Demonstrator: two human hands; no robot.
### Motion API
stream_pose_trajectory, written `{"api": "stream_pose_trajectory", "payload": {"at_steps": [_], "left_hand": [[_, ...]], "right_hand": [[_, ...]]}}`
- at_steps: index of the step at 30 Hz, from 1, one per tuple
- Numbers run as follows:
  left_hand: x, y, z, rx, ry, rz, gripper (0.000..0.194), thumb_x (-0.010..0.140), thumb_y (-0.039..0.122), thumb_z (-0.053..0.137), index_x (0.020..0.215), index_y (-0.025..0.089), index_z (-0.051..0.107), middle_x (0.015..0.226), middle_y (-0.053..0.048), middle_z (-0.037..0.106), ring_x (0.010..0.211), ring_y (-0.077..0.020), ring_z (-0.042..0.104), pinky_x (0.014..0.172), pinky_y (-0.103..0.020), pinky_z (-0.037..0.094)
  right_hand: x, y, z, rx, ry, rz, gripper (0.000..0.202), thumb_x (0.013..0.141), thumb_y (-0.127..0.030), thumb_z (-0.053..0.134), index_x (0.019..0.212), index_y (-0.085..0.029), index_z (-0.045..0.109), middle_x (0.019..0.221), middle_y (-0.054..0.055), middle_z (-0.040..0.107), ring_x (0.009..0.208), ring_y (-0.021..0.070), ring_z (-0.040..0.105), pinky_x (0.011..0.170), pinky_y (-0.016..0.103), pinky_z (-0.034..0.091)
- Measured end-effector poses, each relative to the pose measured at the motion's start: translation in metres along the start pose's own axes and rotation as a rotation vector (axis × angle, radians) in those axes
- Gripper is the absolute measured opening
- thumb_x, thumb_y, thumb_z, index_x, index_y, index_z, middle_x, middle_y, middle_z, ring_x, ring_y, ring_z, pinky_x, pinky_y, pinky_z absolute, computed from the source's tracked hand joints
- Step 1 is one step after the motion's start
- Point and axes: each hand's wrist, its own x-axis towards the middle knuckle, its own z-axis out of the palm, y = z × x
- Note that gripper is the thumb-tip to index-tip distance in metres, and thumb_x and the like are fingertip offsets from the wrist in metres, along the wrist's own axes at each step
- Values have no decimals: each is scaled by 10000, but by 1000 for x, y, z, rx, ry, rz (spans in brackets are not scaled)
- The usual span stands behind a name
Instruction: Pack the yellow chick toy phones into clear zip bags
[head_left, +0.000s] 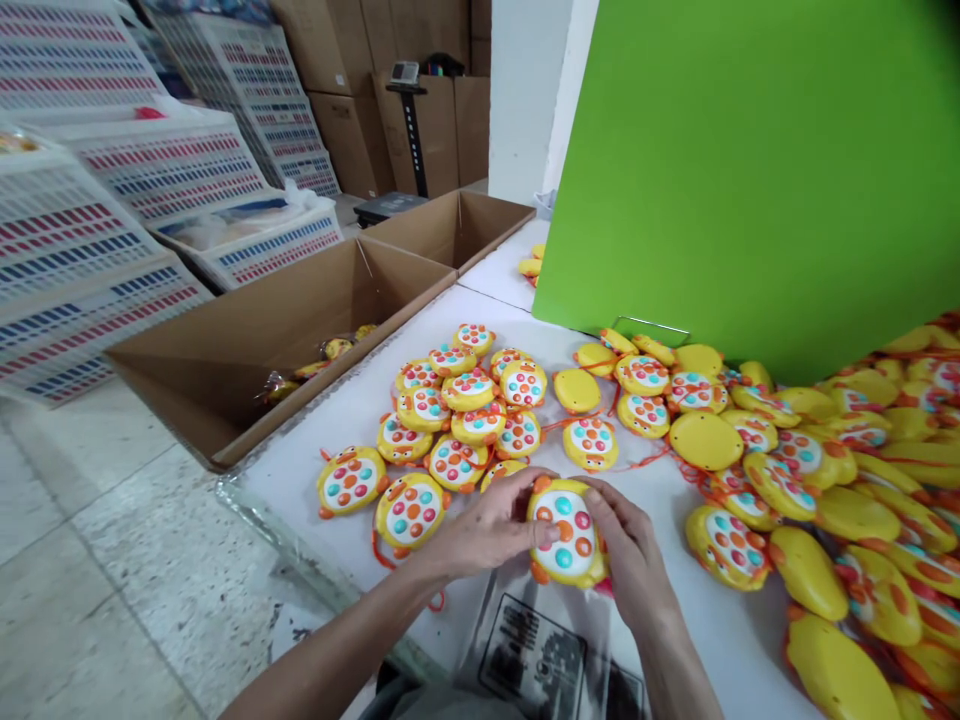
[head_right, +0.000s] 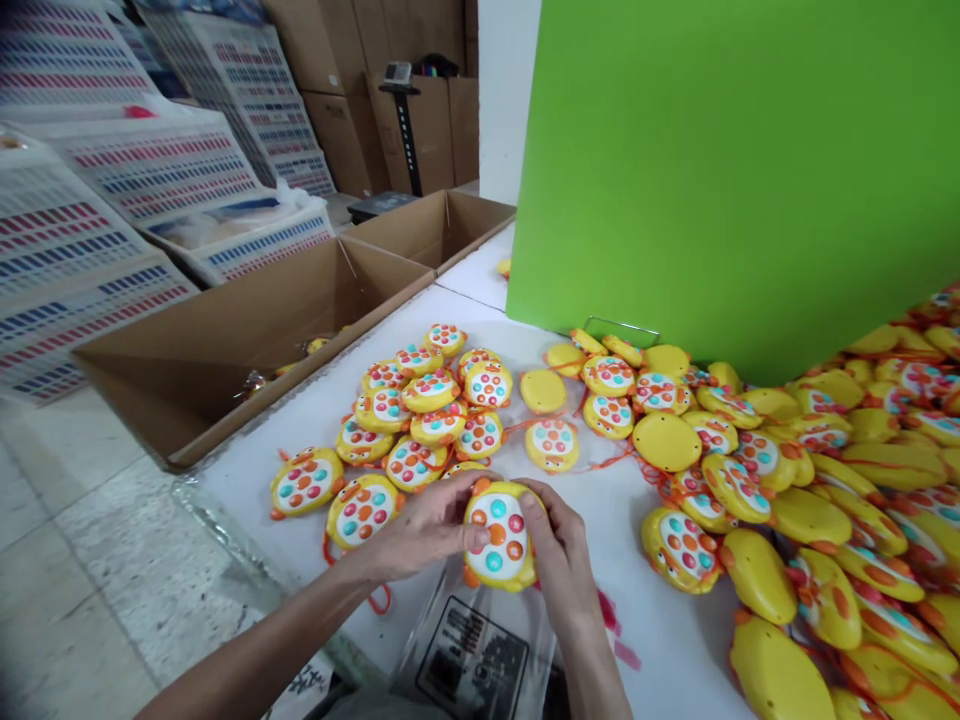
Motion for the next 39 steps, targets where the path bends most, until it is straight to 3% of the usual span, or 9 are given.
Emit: {"api": "stream_pose_trajectory", "payload": {"at_steps": [5,10,14,16,22,25,28,32,39], "left_hand": [[1,-11,5,-191,227,-11,506,682,249,731,1151,210,545,1031,-58,634,906,-198,604,762,-284,491],[11,-15,6,-357,359,-78,342,657,260,748,948,130,624,919,-72,665,716,-153,623,652,-253,504],[15,-19,7,-432,547,-105,408,608,251,776,976,169,619,899,-50,666,736,-166,629,630,-254,503],[14,-19,7,-407,535,-91,415,643,281,755,1020,193,607,956,-54,663,813,-187,634,668,-267,507],[5,-21,4,-179,262,17,548,648,201,764,1147,199,537,1084,-63,640,958,-209,604,786,-284,498],[12,-20,-5,-227,350,29,544,653,187,762,1148,187,535,1071,-63,652,927,-208,622,758,-286,518],[25,-5,-20,-477,471,44,353,719,248,713,1034,149,587,988,-71,683,895,-212,647,729,-284,537],[33,16,-38,-744,446,-17,268,880,309,504,954,73,609,944,-137,695,939,-229,652,787,-298,533],[28,-12,-33,-719,396,-170,206,887,209,468,982,79,596,818,-111,713,739,-194,686,625,-270,535]], "right_hand": [[2,11,-7,-122,241,-93,467,800,-536,513,1098,-193,622,1124,74,650,1030,258,586,821,358,486],[-6,14,-7,-285,193,-158,483,807,-491,531,1188,-198,573,1226,71,600,1144,257,519,916,368,446],[-8,15,0,-296,236,-179,484,811,-485,529,1200,-196,550,1247,78,580,1132,252,524,920,367,439],[-6,15,4,-230,173,-172,461,804,-461,561,1174,-187,550,1167,83,625,1039,245,580,849,345,483],[6,20,5,-260,82,-199,393,814,-490,526,1017,-162,605,880,66,692,776,210,639,659,300,530],[25,26,-14,-398,116,-227,428,807,-516,506,1004,-160,637,879,74,696,764,215,640,619,307,527],[56,30,-52,-566,328,-258,431,801,-501,512,993,-139,645,909,99,683,808,231,626,689,354,508],[104,28,-102,-830,564,-281,327,838,-404,542,987,-125,625,945,97,650,852,214,608,809,414,464],[153,11,-128,-1188,501,-218,253,883,-321,536,1080,-167,569,1114,64,582,958,187,581,826,402,479]]}}
